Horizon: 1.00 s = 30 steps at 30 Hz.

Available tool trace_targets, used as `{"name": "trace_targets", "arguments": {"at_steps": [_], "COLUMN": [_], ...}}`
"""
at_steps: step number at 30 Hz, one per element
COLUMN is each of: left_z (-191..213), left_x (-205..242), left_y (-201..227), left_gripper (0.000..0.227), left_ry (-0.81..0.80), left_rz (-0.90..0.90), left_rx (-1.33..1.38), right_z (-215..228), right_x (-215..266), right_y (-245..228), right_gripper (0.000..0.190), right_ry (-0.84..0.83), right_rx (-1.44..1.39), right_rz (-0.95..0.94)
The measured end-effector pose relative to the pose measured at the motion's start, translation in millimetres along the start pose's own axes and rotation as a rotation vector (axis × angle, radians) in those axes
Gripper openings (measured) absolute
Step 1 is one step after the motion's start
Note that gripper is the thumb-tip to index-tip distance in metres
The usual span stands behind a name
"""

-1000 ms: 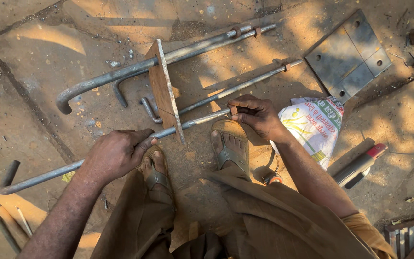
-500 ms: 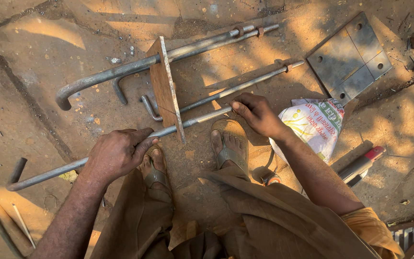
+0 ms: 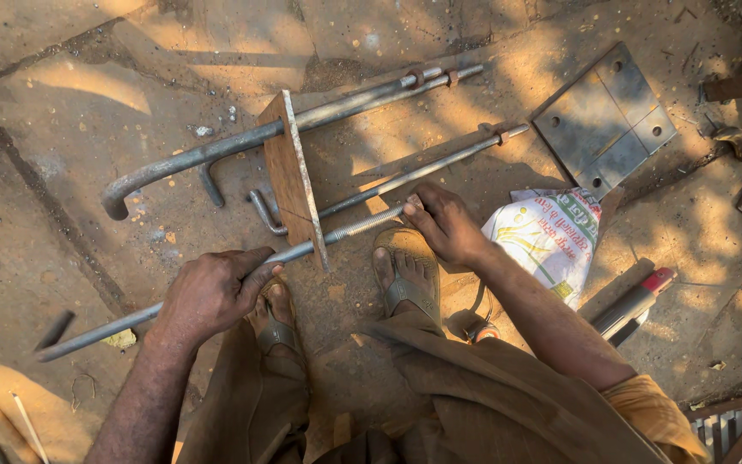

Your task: The person assembles metal rods and threaded bolts into a frame-like structure using a square metal plate. They insert rods through the plate, attach nuts, and adjust the components by hand to form a stable assembly.

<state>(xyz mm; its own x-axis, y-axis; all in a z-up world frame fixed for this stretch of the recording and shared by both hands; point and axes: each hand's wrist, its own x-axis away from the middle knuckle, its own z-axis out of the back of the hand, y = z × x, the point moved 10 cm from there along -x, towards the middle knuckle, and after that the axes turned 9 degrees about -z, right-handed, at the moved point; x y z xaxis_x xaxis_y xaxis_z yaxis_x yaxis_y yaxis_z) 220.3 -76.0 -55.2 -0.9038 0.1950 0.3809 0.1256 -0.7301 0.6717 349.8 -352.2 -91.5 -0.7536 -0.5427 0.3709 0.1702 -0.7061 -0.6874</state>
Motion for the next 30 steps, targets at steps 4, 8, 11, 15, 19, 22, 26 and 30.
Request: {"name": "trace_targets", "arguments": {"at_steps": [4,8,11,15,19,22,26,30], "left_z": [0.1,-20.5,-21.1,-7.3,-10.4,-10.5,-6.7,-8.6], "left_x": [-0.8,0.9,0.4,-3.6,-5.9,-4.9,-7.2,-5.3], "left_y": [5.7,-13.0,-10.4,-6.3,-6.9,-8.2,-4.2,-6.9], "left_gripper": [0.038,0.045,0.041,0.038,0.04,0.04,0.04,0.04], "left_ry": [0.054,-0.109,-0.077,-0.03,-0.068,-0.09,-0.068,-0.085], "left_rz": [-0.079,0.062,0.018,-0.04,-0.003,0.025,0.008,0.048], "left_rx": [-0.073,-0.124,-0.08,-0.013,0.001,-0.004,0.007,0.021], "right_z": [-7.0,-8.3,-4.8,7.0,21.1,20.9,26.5,4.4], "right_x": [-17.3,-17.9,-9.0,-5.1,-3.6,-6.5,-8.0,-1.0], "right_y": [18.1,12.6,9.9,-6.1,12.0,37.4,58.8,58.9], "right_gripper": [0.051,0.053,0.042,0.037,0.038,0.04,0.029,0.027], "right_ry": [-0.016,-0.054,-0.093,-0.146,-0.172,-0.13,0.058,0.017], "right_rx": [-0.158,-0.228,-0.26,-0.451,-0.649,-0.698,-0.83,-1.258], "right_rz": [-0.219,-0.183,-0.213,-0.091,-0.093,-0.22,-0.353,-0.435]}}
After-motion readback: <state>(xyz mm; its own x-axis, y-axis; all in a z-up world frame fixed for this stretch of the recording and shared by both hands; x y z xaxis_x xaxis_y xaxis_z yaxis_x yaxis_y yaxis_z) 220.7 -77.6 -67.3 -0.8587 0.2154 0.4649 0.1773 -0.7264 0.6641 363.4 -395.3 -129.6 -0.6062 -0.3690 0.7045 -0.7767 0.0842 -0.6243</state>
